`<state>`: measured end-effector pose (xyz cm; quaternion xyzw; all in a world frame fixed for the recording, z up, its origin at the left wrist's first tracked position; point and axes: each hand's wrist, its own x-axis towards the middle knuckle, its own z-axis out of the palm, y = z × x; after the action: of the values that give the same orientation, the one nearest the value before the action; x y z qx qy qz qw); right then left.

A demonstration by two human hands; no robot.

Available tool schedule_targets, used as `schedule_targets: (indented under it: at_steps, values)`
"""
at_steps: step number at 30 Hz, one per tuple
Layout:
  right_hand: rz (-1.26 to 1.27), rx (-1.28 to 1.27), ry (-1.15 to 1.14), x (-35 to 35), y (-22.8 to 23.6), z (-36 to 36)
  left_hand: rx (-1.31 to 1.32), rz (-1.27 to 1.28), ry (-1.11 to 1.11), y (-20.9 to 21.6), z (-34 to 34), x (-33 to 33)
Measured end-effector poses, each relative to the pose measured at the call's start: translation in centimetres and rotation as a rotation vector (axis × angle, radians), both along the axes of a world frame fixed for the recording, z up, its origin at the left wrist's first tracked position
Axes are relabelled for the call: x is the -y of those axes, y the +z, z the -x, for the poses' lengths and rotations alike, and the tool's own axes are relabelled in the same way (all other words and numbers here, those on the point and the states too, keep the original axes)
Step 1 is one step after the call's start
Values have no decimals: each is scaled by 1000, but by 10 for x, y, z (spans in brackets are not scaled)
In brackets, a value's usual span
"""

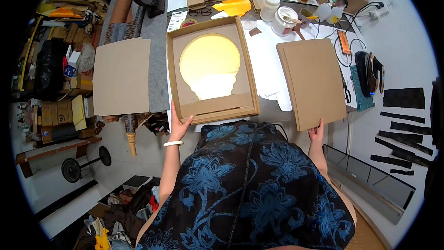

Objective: The person assembles a cushion by placing a circular foam insert into a cardboard frame and covering it with a patterned fabric. They then handle a large roll of brown material and a long cylindrical cushion, moving them around the workspace.

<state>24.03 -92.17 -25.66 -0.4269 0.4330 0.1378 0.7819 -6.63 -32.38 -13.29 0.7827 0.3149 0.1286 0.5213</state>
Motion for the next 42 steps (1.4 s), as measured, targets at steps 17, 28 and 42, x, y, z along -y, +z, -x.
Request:
schedule_targets:
  at_steps: [17,28,42]
  values:
    - [-40,15,-20,-1,-2,4,-4,-90,-5,3,-1,0]
    - [-43,38,-13,-7,14,-1,-33,17,13,0,1,2]
    - [-288,345,89,-26,69,7,-20,54,36,2,0,6]
